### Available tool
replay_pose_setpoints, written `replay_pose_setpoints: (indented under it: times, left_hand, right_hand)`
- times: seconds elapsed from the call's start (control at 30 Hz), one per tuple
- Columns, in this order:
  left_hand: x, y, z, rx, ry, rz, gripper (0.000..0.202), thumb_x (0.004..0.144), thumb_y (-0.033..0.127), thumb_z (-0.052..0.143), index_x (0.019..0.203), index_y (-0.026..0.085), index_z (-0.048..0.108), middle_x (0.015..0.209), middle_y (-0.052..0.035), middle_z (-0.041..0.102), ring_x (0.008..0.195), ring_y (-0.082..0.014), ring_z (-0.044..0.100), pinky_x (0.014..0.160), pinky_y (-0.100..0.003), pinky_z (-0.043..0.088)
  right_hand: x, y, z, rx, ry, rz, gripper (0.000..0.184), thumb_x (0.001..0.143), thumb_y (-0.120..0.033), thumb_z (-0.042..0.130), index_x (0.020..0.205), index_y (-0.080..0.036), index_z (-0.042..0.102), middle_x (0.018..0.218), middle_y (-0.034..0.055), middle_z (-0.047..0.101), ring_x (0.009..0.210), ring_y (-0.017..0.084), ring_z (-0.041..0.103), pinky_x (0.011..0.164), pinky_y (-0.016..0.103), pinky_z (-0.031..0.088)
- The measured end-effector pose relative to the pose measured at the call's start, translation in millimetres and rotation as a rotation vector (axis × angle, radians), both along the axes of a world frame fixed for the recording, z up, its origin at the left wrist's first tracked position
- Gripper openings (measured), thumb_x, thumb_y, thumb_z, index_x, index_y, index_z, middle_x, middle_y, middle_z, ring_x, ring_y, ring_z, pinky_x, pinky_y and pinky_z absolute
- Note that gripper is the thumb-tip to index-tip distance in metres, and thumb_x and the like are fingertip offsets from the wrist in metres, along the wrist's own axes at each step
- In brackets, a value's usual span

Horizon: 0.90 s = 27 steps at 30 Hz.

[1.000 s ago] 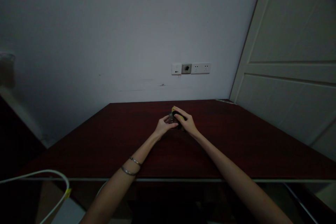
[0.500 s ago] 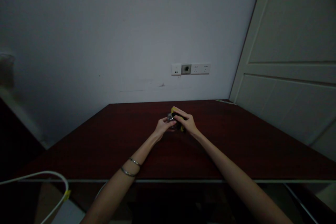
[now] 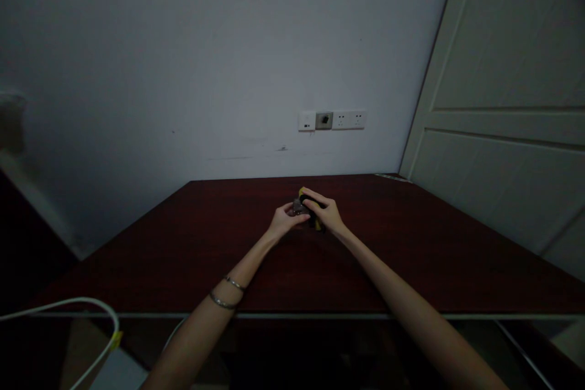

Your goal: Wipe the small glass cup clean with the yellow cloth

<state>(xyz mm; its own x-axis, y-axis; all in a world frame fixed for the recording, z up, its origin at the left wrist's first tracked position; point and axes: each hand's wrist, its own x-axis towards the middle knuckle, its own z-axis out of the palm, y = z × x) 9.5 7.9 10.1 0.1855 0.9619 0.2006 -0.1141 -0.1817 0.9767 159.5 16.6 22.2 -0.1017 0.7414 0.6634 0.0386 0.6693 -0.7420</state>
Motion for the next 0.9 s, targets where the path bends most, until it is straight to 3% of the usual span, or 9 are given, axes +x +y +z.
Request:
replay_pose_setpoints:
  times: [0.13,0.37,0.6,0.8,0.9]
  left_hand:
    - [-0.4,5.9,-5.8,0.13,0.116,0.042,0.058,0.046,0.028,0.081,0.097,0.012,0.062,0.09,-0.0078,0.067,0.076,-0.017,0.062,0.068,-0.028,0.05]
    - [-5.9,11.7,-11.0,0.261,0.348,0.162,0.052,0.052,0.027,0.076,0.1,0.012,0.063,0.088,-0.0063,0.067,0.077,-0.0179,0.06,0.069,-0.026,0.047]
    - [-4.6,7.4,-8.8,0.282,0.413,0.189,0.058,0.046,0.033,0.079,0.098,0.013,0.064,0.086,-0.0066,0.068,0.08,-0.0207,0.061,0.071,-0.028,0.047]
    - [-6.2,6.0,-5.1,0.293,0.513,0.193,0.051,0.055,0.033,0.074,0.101,0.014,0.063,0.09,-0.0067,0.068,0.08,-0.0195,0.061,0.07,-0.027,0.047]
    - [-5.5,4.7,-5.4,0.319,0.522,0.174,0.053,0.055,0.037,0.074,0.102,0.014,0.062,0.09,-0.0062,0.068,0.079,-0.0192,0.061,0.069,-0.027,0.047]
  right_hand:
    - [1.2,4.8,-4.3,-0.05,0.005,-0.045,0.03,0.074,-0.036,0.061,0.103,-0.027,0.065,0.112,0.002,0.063,0.109,0.022,0.056,0.099,0.042,0.04]
    - [2.2,-7.6,3.2,0.27,-0.314,0.023,0.029,0.073,-0.03,0.065,0.102,-0.03,0.066,0.127,0.0018,0.052,0.122,0.023,0.044,0.104,0.042,0.033]
    - [2.3,1.9,-2.8,0.142,-0.199,-0.121,0.031,0.076,-0.033,0.061,0.106,-0.028,0.064,0.119,0.0042,0.059,0.112,0.021,0.054,0.099,0.039,0.039]
    - [2.7,-7.7,1.3,0.247,-0.354,0.003,0.029,0.074,-0.032,0.064,0.103,-0.03,0.065,0.126,0.001,0.053,0.119,0.021,0.047,0.102,0.038,0.036]
    - [2.8,-7.9,3.3,0.229,-0.332,-0.029,0.029,0.075,-0.033,0.063,0.104,-0.03,0.065,0.125,0.0015,0.055,0.117,0.021,0.049,0.101,0.038,0.037]
